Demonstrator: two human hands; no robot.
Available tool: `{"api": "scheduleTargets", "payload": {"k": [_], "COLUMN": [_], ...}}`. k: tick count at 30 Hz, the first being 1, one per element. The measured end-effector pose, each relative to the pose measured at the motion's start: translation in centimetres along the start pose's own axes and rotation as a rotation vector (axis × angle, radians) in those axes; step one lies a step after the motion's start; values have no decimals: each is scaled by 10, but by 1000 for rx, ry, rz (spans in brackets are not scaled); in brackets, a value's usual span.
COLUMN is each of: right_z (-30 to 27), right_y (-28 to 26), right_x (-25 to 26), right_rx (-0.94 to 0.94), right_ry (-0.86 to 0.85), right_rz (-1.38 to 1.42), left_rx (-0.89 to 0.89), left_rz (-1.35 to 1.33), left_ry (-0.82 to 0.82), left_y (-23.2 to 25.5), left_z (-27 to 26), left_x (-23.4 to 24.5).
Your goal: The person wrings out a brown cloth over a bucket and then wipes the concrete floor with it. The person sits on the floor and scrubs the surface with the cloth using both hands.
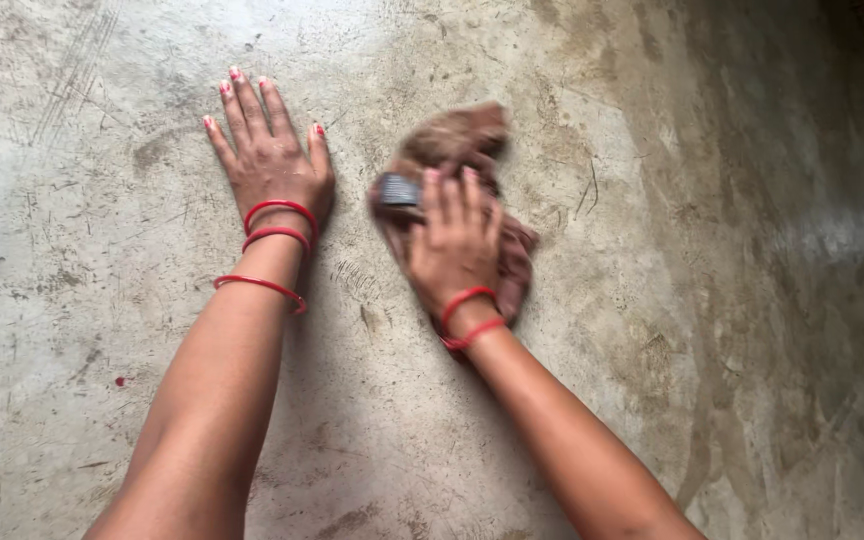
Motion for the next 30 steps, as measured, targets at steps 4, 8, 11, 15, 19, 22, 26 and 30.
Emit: {"api": "scheduleTargets", "payload": {"k": [4,8,11,15,19,22,26,30], "right_z": [46,95,120,118,50,-22,-122,-223], "right_y": [11,50,119,245,357,402,383,299], "right_x": [-11,-30,-45,-42,-7,5,15,45], "right_rx": [-10,37,-40,-386,-627,-696,-520,-609], "right_ry": [-28,-42,-140,-405,-319,-211,-7,1], "right_rz": [70,85,45,-4,35,51,-9,-20], "left_rx": [-25,-72,-93,-105,-74,-82,-80,-84], "left_rz": [-6,26,37,33,23,12,-9,53], "left_ry": [38,94,92,106,77,75,66,76], "left_y": [-1,-10,-10,-13,-8,-11,-9,-9], "left_z": [1,6,5,8,7,4,3,2], "left_x": [-6,-11,-21,-18,-12,-9,-8,-12]}}
Point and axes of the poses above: each hand's wrist, its own z-axis towards the middle knuckle, its own x-axis out of the back of the hand, y = z × x, the point moved 5 cm from there along z, towards the middle knuckle, and after that the axes turned 15 degrees about x, right-handed, at the moved point
